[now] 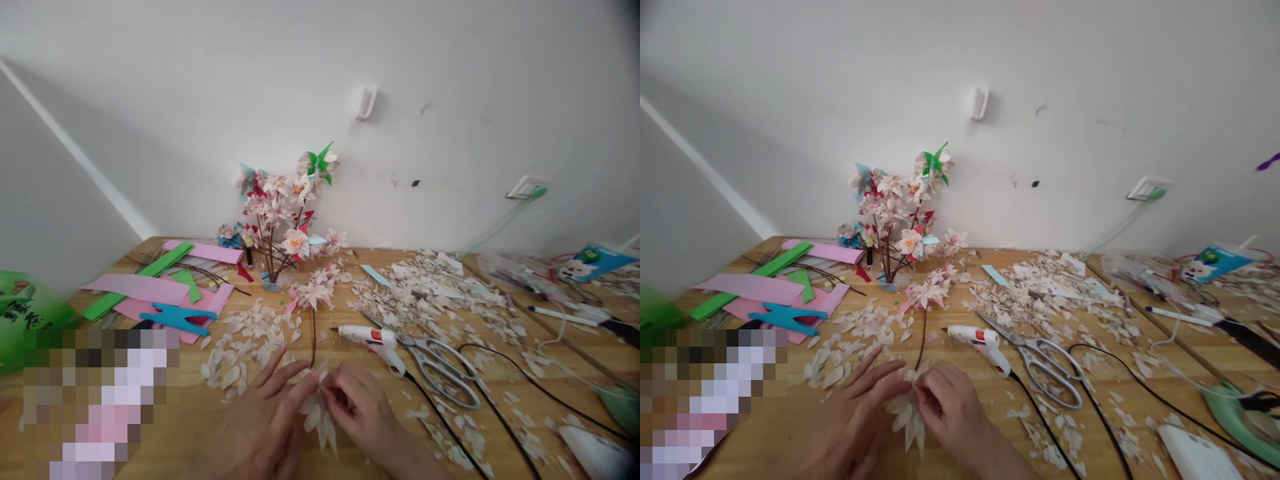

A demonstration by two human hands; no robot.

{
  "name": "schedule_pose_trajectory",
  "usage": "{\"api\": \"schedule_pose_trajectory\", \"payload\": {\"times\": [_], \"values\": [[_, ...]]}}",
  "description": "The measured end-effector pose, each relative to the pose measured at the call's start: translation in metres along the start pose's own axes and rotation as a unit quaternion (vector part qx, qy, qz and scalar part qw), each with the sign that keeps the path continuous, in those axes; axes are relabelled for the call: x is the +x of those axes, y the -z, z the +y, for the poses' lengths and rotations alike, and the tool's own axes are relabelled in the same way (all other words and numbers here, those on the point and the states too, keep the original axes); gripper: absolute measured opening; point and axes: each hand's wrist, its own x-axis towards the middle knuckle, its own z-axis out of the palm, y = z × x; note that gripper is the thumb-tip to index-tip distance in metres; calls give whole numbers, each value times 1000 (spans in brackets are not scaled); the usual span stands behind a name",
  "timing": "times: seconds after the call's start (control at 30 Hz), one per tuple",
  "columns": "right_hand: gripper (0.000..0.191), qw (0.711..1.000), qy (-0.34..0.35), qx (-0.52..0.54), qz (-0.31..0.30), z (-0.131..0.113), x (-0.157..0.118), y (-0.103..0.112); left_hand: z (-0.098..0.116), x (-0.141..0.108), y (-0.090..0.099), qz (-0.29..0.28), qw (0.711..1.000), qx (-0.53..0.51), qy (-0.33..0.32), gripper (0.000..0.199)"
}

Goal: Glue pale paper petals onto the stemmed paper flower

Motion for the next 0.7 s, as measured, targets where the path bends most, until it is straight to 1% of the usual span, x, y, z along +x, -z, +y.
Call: {"api": "schedule_pose_trajectory", "payload": {"times": [0.13, 0.27, 0.43, 0.53, 0.63, 0.7], "values": [[14, 1000, -6, -6, 4, 2, -2, -2, 1, 2, 1, -2, 1000, 18, -25, 86], [15, 1000, -6, -4, 5, 2, -2, -3, 3, 4, 4, 7, 999, 24, -25, 85], [16, 1000, -20, -12, 17, -1, 1, 1, 5, 5, 5, 48, 997, 43, -32, 84], [18, 999, -37, -1, 24, -4, 4, 2, 5, 5, 6, 40, 998, 50, -29, 81], [18, 998, -58, 12, 20, -4, 5, 1, 4, 4, 5, 35, 998, 38, -26, 82], [17, 998, -67, 17, 11, -4, 5, 2, 2, 0, 3, 58, 998, 10, -17, 81]]}}
